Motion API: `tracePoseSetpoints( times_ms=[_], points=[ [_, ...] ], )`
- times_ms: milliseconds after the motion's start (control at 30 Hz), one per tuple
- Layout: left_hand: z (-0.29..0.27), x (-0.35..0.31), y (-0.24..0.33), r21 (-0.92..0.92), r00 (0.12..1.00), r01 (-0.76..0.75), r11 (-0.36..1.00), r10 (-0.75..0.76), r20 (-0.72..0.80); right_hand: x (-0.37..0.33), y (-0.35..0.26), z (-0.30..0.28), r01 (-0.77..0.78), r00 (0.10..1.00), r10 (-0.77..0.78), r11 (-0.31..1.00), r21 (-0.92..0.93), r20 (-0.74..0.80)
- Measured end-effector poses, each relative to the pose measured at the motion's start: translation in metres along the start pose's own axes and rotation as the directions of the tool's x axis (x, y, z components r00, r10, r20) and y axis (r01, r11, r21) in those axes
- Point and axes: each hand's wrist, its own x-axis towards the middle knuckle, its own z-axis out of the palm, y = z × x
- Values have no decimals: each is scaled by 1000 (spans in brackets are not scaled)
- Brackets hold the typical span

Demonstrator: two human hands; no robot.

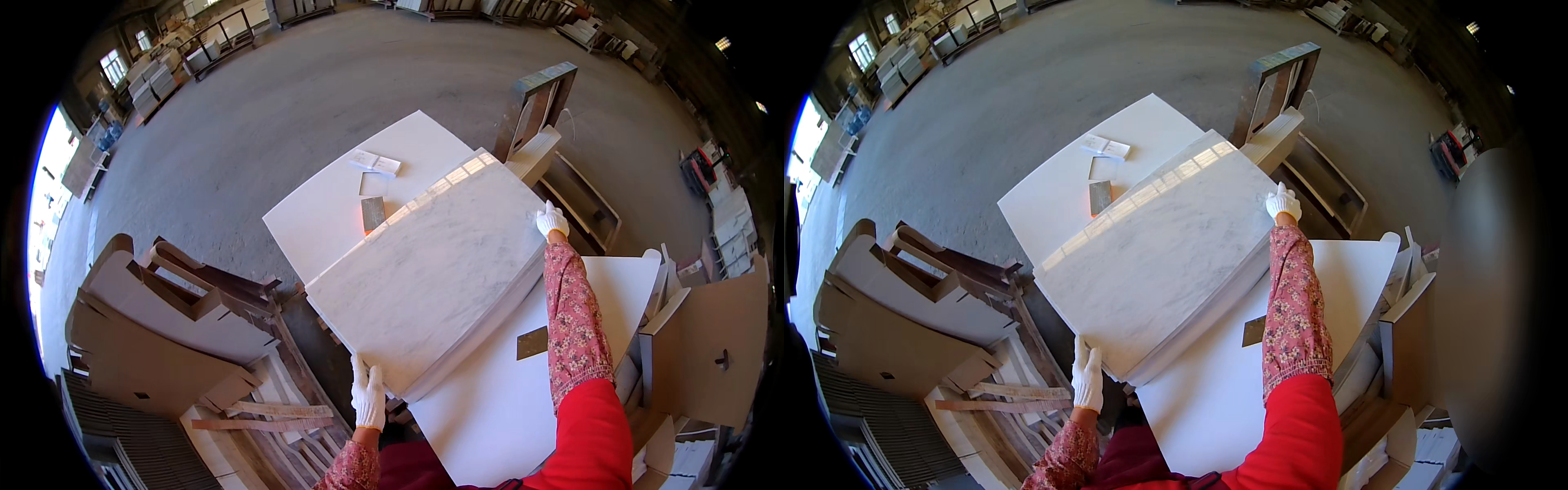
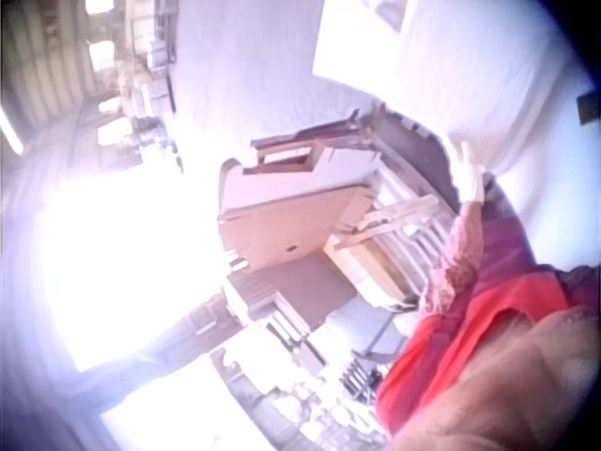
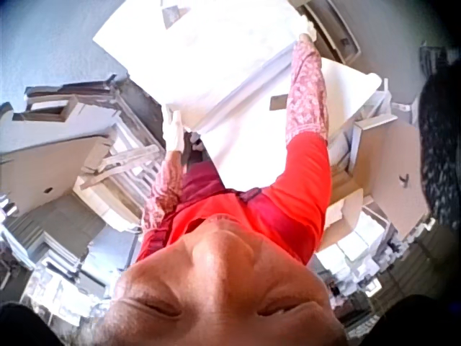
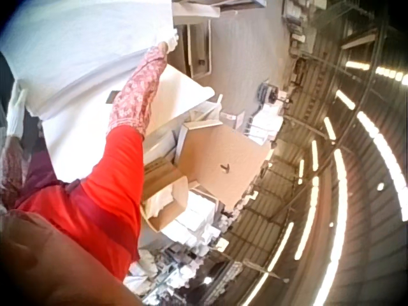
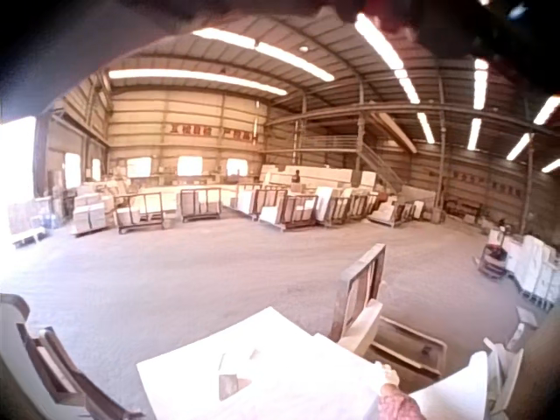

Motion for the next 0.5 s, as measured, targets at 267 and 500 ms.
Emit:
tracePoseSetpoints(
  times_ms=[267, 500],
  points=[
    [-9, 12, -1, 20, 999, -12, 1000, 13, -40, -18, -13, -19, -163, 986, 163, 986, 22, -32],
    [-39, 57, -25, -206, 993, 82, 975, -96, -63, -75, -37, -58, -233, 927, 186, 966, 111, 324]
  ],
)
